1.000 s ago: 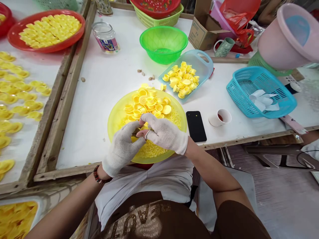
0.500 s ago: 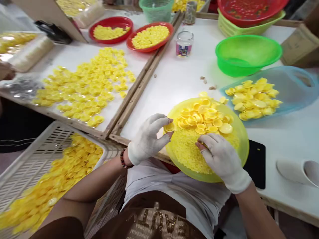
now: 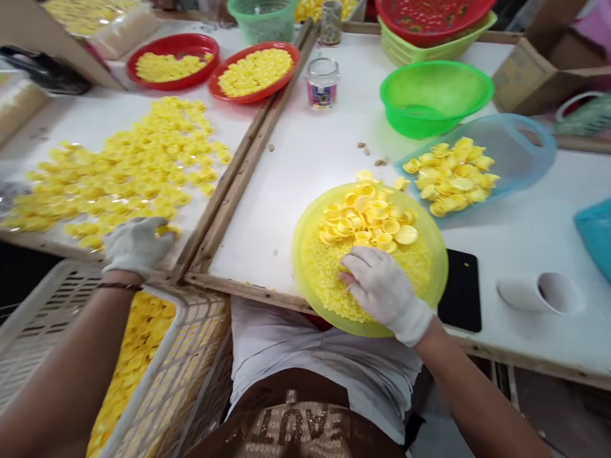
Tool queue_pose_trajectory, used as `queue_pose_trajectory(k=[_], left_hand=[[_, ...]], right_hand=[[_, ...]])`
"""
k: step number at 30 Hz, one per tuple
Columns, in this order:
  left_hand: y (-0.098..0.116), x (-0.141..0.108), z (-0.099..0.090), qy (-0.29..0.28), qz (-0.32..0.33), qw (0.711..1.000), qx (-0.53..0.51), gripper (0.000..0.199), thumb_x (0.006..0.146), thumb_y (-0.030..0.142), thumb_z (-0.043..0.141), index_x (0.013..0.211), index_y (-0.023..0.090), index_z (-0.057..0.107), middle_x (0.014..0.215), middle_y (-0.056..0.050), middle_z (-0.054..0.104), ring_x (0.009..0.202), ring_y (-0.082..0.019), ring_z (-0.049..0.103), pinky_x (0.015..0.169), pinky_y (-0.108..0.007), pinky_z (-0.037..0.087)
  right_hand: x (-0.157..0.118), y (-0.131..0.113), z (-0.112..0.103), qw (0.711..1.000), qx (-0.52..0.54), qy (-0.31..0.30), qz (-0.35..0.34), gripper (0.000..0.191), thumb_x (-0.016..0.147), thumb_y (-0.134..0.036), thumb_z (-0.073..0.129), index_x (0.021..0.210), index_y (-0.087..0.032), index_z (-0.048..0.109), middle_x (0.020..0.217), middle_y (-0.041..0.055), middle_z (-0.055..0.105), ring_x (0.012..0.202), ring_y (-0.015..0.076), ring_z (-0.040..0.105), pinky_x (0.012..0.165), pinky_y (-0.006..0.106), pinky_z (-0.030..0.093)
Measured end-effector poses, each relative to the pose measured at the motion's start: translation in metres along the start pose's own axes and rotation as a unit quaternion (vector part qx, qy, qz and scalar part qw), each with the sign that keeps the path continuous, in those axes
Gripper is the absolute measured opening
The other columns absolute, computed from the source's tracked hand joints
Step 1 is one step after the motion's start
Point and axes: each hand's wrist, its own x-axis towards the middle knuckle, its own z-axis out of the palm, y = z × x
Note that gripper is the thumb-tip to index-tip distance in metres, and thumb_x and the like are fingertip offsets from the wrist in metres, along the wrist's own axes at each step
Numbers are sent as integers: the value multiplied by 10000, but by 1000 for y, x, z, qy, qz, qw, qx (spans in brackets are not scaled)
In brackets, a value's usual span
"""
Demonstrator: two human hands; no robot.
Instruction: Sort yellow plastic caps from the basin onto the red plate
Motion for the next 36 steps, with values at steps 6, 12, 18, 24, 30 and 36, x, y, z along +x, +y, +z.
queue_pose_trajectory(k=[6,12,18,24,30,36], left_hand=[[95,-17,-18,93,163,965,-182,195,933,358,574,1014,217,682,1087,-38,676,1085,-279,607,949,-434,474],[254,-47,-30,-10,414,871,-265,195,972,243,523,1026,191,703,997,-88,686,909,-219,626,827,-369,506],[308,-47,-23,-54,444,879,-167,125,926,201,556,884,179,671,973,-122,639,879,-262,601,772,-411,483],[270,-86,-28,-108,494,840,-197,64,948,153,519,963,177,576,978,-87,684,855,-241,666,758,-384,522],[264,-106,-9,-69,422,866,-259,417,848,162,654,1222,188,471,1043,-79,729,923,-272,706,856,-430,549],[266,-109,-3,-32,395,876,-276,534,792,162,663,1262,204,414,1007,-77,722,882,-282,714,806,-418,551]], right_hand=[[11,-23,3,994,-9,-111,18,290,1013,-425,546,1017,-158,660,1009,120,678,899,270,598,777,385,444],[7,-21,10,984,117,-105,78,298,1047,-372,481,854,-179,600,797,55,639,721,179,540,652,321,358],[10,-4,0,748,595,96,279,284,966,-469,563,843,-216,524,655,-53,467,505,92,373,492,248,301],[13,11,-13,498,786,132,342,300,883,-477,651,840,-197,550,609,-59,465,466,74,425,446,202,310],[43,-9,-16,521,768,197,316,367,906,-499,694,773,-205,517,575,-83,389,423,46,321,416,192,212],[74,-33,-1,563,735,299,230,381,934,-527,662,764,-229,497,644,-57,417,550,103,465,531,259,413]])
